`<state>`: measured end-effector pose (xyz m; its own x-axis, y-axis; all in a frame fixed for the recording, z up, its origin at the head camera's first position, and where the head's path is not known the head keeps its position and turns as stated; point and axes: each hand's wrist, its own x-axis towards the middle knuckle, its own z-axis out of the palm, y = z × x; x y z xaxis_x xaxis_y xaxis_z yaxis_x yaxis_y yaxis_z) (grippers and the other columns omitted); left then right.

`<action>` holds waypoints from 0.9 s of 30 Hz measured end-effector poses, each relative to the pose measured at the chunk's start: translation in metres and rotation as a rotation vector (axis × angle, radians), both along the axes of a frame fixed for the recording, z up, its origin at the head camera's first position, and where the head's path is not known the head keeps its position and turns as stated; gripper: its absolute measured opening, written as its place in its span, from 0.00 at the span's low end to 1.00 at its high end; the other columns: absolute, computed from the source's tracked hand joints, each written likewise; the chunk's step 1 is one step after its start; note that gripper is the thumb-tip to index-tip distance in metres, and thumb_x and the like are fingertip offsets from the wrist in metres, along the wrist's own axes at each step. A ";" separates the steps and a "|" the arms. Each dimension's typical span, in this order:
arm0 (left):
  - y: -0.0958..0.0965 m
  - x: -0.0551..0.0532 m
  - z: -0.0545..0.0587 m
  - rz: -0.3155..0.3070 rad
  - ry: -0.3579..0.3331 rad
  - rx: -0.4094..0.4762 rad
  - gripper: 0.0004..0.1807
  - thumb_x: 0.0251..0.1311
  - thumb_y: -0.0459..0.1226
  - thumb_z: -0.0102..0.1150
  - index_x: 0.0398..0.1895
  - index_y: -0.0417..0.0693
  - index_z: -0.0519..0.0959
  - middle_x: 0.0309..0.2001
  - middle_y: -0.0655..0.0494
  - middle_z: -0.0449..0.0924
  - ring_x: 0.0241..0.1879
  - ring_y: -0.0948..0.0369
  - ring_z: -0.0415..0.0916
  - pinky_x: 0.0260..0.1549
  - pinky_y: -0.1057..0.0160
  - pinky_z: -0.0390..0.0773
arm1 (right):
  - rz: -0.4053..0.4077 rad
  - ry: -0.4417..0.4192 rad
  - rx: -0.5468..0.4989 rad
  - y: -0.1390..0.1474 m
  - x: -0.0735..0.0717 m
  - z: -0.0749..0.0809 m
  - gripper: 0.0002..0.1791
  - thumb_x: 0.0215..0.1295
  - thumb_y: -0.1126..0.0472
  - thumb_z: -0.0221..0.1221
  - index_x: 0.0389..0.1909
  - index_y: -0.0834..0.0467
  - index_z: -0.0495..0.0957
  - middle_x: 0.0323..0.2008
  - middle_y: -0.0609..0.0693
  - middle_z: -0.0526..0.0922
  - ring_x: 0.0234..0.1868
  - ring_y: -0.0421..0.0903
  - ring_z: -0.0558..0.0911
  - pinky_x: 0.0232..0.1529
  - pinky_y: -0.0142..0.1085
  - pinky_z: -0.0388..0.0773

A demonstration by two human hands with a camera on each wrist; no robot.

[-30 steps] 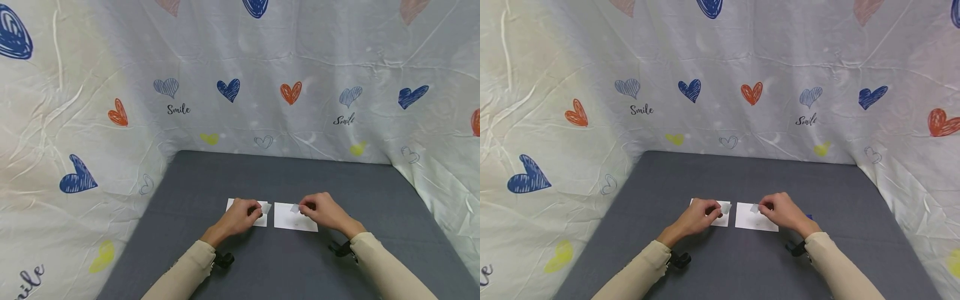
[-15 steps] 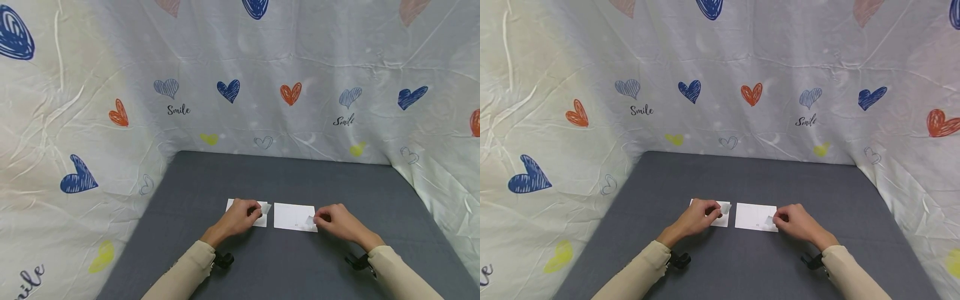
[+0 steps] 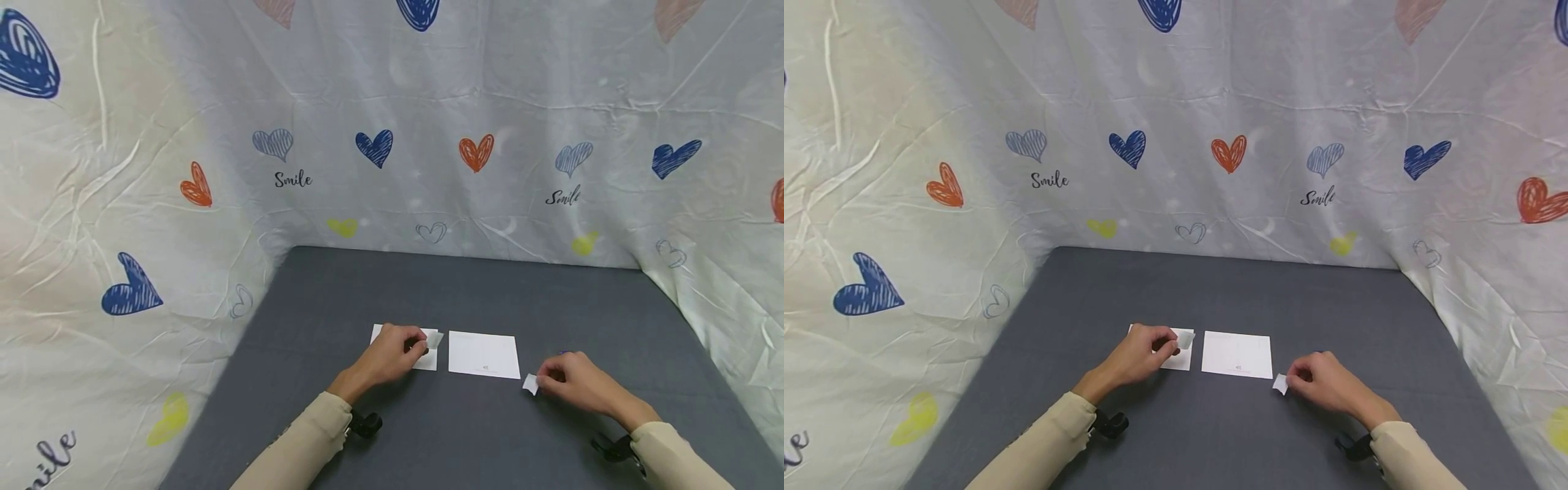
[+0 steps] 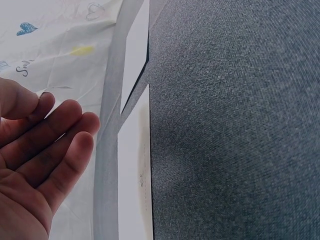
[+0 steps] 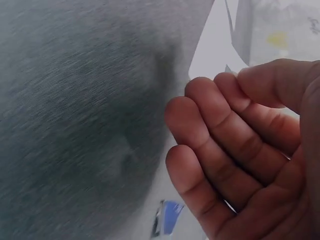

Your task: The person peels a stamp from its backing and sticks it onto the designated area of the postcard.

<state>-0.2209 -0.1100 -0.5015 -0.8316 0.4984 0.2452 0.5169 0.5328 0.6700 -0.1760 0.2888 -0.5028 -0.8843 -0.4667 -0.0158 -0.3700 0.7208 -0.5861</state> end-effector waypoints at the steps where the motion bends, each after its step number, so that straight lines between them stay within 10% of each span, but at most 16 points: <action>1: 0.000 0.000 0.000 -0.002 0.000 0.002 0.09 0.73 0.31 0.60 0.36 0.46 0.88 0.28 0.62 0.83 0.27 0.71 0.71 0.30 0.68 0.73 | 0.002 -0.006 0.004 0.003 0.002 -0.002 0.11 0.75 0.59 0.66 0.31 0.44 0.87 0.23 0.31 0.80 0.25 0.29 0.74 0.29 0.30 0.73; 27: -0.001 0.002 -0.003 -0.009 0.020 -0.020 0.09 0.73 0.32 0.60 0.36 0.46 0.88 0.29 0.61 0.84 0.27 0.71 0.71 0.30 0.69 0.74 | -0.118 0.013 0.208 0.013 0.018 -0.008 0.09 0.64 0.58 0.71 0.24 0.48 0.84 0.20 0.36 0.78 0.21 0.33 0.71 0.25 0.32 0.70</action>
